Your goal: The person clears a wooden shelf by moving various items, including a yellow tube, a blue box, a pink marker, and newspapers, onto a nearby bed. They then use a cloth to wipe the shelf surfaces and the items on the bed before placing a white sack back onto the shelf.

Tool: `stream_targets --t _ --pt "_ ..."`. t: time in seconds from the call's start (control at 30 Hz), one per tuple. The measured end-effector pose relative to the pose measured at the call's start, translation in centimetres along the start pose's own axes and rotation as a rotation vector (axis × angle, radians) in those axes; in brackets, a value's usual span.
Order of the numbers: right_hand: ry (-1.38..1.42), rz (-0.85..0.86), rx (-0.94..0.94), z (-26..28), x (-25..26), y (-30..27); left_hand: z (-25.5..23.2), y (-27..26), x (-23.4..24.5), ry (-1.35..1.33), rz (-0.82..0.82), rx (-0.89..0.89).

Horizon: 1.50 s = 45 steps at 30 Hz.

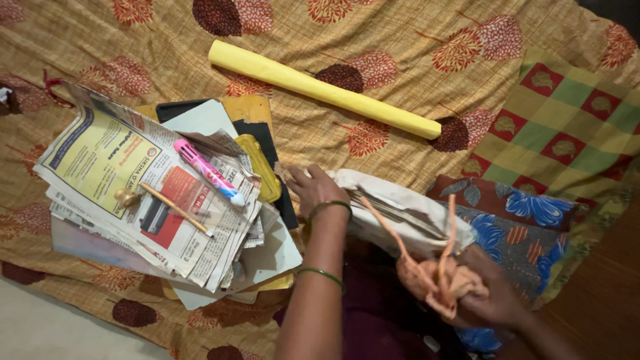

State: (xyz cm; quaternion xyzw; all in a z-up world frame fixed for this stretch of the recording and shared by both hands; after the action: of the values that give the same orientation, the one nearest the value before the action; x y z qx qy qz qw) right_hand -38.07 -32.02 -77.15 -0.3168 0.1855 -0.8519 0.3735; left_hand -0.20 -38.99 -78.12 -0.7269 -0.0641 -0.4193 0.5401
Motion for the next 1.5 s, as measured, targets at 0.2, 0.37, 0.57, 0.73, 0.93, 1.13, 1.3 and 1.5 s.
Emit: stream_targets --t 0.2,0.37,0.57,0.73,0.93,1.13,1.3,1.5 --pt "-0.039 -0.061 0.024 -6.2 1.3 -0.4 0.2 -3.4 -3.6 0.051 -0.17 -0.248" --pt "-0.065 -0.074 0.067 -6.8 0.8 -0.6 2.0 -5.6 -2.4 -0.133 -0.274 -0.355" --pt "0.018 -0.127 0.007 -3.4 2.9 0.4 1.6 -7.5 0.1 -0.346 -0.333 -0.507" --pt "-0.073 -0.101 0.067 0.2 5.3 3.3 4.2 -10.3 0.8 -0.555 -0.354 -0.547" --pt "-0.439 -0.145 0.131 -1.0 6.6 6.7 7.6 -11.2 -4.9 -0.582 -0.471 -0.674" --pt "-0.477 0.058 0.228 -3.3 6.1 7.8 9.7 -8.5 -12.5 -0.166 -0.017 -0.491" --pt "-0.492 -0.21 0.041 -0.4 9.1 10.1 8.9 -7.4 -13.7 -0.154 -0.007 -0.456" --pt "-0.606 -0.257 0.195 9.7 -3.5 20.6 6.1 -4.1 -19.2 0.24 0.115 -0.596"
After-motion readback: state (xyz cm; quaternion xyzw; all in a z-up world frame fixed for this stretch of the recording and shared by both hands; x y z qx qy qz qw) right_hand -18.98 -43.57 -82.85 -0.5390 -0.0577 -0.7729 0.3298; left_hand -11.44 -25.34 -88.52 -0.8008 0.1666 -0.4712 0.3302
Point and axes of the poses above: each hand's wrist, its own y-axis towards the middle knuckle, its own x-axis out of the back of the hand, z = x × y, the point moved 4 cm from there along y, towards the middle knuckle, and after that the axes turned 1 degree about y, right-handed, at the moved point
